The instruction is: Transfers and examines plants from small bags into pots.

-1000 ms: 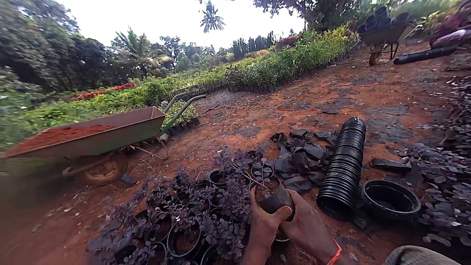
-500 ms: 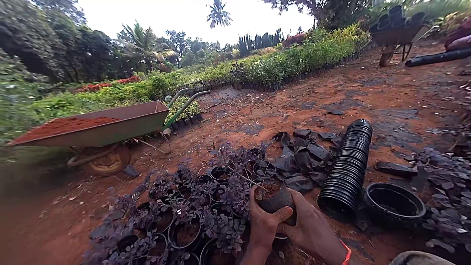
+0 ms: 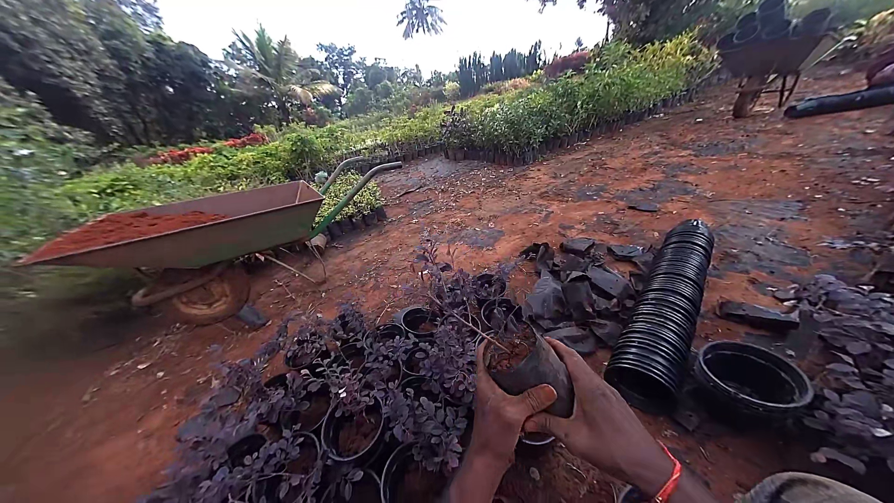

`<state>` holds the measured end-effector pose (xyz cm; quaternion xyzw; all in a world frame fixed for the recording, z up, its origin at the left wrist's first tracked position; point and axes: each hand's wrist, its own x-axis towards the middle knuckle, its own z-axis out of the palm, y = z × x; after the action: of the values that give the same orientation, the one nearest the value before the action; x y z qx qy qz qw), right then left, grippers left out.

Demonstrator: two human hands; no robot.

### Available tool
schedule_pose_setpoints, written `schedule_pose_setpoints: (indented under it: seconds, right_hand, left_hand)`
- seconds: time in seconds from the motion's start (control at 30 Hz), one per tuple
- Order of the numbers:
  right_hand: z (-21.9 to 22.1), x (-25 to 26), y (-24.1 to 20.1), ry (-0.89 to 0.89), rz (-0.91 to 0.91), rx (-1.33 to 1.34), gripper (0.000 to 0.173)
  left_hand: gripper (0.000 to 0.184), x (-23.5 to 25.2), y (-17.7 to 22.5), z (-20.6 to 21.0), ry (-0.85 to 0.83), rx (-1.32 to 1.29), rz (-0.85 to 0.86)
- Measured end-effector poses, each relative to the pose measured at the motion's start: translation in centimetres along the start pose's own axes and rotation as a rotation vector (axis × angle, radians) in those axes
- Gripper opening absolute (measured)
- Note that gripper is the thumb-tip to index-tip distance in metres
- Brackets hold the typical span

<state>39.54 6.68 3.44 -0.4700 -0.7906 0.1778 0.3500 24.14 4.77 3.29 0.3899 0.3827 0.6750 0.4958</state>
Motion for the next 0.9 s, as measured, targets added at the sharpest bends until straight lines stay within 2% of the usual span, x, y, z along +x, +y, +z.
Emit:
schedule_pose_setpoints:
  seconds: [0.1,0.17,0.23,0.27,0.33,0.37,0.4,0.43,0.5,0.57,0.67,0.73,0.77,0.9]
  right_hand:
    - [0.1,0.3,-0.7,0.040,0.132,-0.011,0.080]
    - [1.1,0.3,-0.8,0.170,0.112,-0.078,0.074]
    - [2.2,0.1,-0.5,0.240,0.043,-0.127,0.076]
    - [2.2,-0.1,-0.3,0.222,0.004,-0.126,0.083]
    - [1.2,-0.2,-0.1,0.072,-0.027,-0.061,0.110]
    - [0.6,0.0,-0.1,-0.005,0.001,-0.001,0.118]
    - [0.2,0.2,-0.2,-0.047,0.043,0.057,0.119]
    - [-0.1,0.4,-0.3,-0.063,0.092,0.096,0.111]
    - [0.1,0.5,-0.5,-0.036,0.165,0.086,0.084]
    - [1.1,0.4,-0.4,0.061,0.180,0.023,0.072]
    - [2.2,-0.3,-0.8,0.166,0.099,-0.026,0.079]
    - [1.7,-0.5,-0.6,0.100,0.031,0.000,0.101]
    - [1.3,-0.5,-0.6,0.064,0.019,0.019,0.107]
    - [1.2,0.1,-0.4,0.165,0.029,0.000,0.084]
  left_hand:
    - [0.120,-0.1,0.2,0.2,-0.037,0.099,-0.028]
    - [0.124,-0.3,0.0,0.7,-0.010,0.125,-0.056]
    - [0.122,-0.4,-0.4,0.9,0.043,0.082,-0.051]
    - [0.119,-0.2,-0.6,0.7,0.066,0.058,-0.032]
    - [0.114,0.2,-0.4,-0.1,0.044,0.024,0.008]
    - [0.114,0.4,-0.1,-0.5,0.001,0.030,0.017]
    - [0.116,0.4,0.3,-0.9,-0.047,0.054,0.021]
    - [0.117,0.3,0.6,-1.0,-0.085,0.091,0.021]
    - [0.120,0.3,0.8,-0.8,-0.110,0.169,0.001]
    - [0.124,0.1,0.4,-0.1,-0.079,0.201,-0.012]
    - [0.121,-0.2,-0.2,0.0,-0.023,0.177,0.034]
    - [0.118,-0.1,0.2,-0.7,-0.050,0.132,0.048]
    - [0.118,-0.2,0.5,-0.9,-0.070,0.124,0.039]
    - [0.120,-0.2,0.9,-0.6,-0.089,0.160,0.022]
